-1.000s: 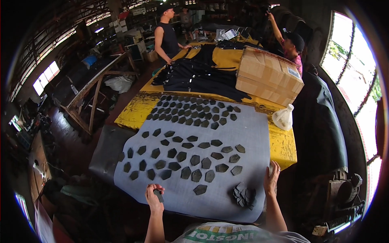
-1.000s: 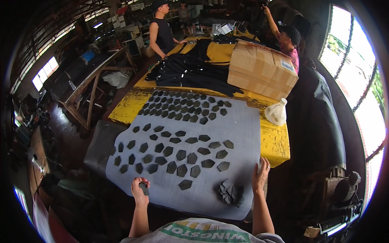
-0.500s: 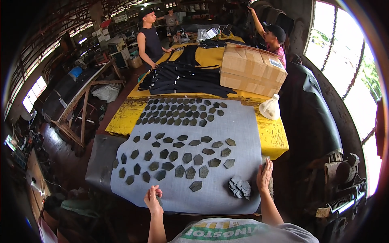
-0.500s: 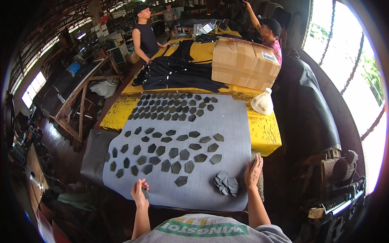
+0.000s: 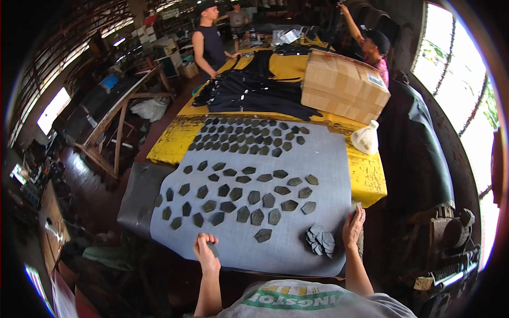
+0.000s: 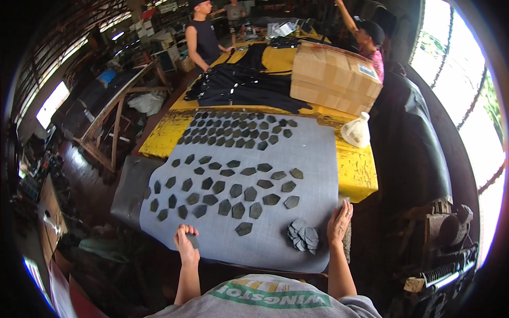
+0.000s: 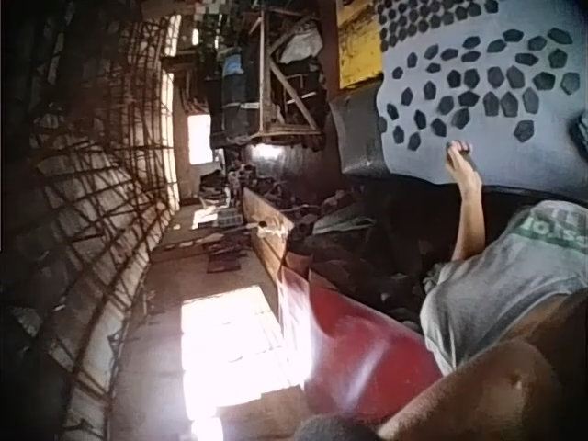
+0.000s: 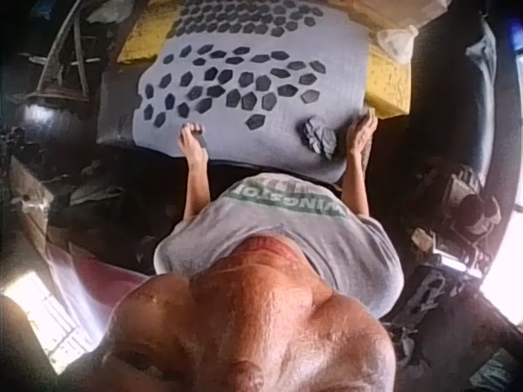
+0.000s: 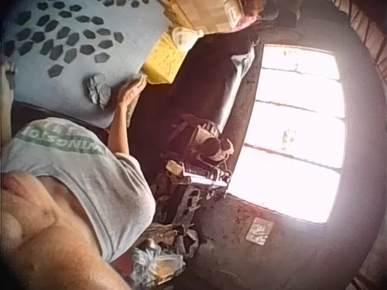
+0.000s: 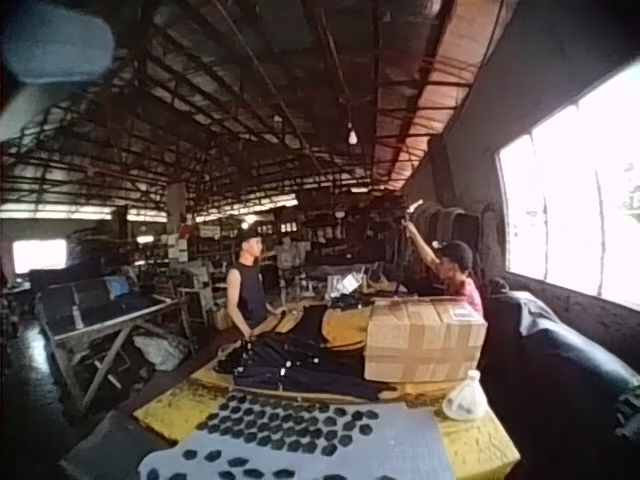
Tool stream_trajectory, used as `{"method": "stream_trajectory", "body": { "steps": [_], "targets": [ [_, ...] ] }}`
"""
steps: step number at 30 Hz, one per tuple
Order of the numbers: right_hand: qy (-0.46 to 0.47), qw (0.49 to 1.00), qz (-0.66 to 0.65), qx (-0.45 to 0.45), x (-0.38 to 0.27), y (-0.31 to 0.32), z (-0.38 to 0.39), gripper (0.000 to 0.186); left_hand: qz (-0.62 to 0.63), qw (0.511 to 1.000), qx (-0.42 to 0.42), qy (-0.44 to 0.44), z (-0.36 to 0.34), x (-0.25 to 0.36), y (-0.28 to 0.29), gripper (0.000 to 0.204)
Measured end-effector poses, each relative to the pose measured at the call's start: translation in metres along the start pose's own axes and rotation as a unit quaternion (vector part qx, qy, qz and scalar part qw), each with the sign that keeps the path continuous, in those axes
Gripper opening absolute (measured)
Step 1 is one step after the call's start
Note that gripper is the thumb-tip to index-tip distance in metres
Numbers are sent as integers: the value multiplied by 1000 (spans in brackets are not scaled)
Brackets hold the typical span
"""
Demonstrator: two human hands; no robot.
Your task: Arranging cut leather patches on a layout board and operating a mechanical leather-rolling/skiving machine tool.
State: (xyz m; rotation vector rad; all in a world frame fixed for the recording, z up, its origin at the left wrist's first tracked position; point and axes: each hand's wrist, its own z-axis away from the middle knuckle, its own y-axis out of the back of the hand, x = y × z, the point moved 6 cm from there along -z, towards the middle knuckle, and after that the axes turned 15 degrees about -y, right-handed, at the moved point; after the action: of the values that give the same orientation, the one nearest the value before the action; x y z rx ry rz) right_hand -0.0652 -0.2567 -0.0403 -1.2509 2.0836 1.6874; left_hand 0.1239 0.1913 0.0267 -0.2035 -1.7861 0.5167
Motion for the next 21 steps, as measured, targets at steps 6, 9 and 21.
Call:
{"method": "stream_trajectory", "body": {
  "steps": [6,9,21],
  "targets": [
    [-9,1000,-7,-14,2,-2,0,39,29,998,-52,-2,6,7,-34,32],
    [-7,1000,-4,-13,3,-3,0,40,-20,993,-113,-4,11,10,-53,20],
    [-51,994,-100,6,10,5,1,44,259,882,-264,291,88,-16,-151,23]
  ]
}}
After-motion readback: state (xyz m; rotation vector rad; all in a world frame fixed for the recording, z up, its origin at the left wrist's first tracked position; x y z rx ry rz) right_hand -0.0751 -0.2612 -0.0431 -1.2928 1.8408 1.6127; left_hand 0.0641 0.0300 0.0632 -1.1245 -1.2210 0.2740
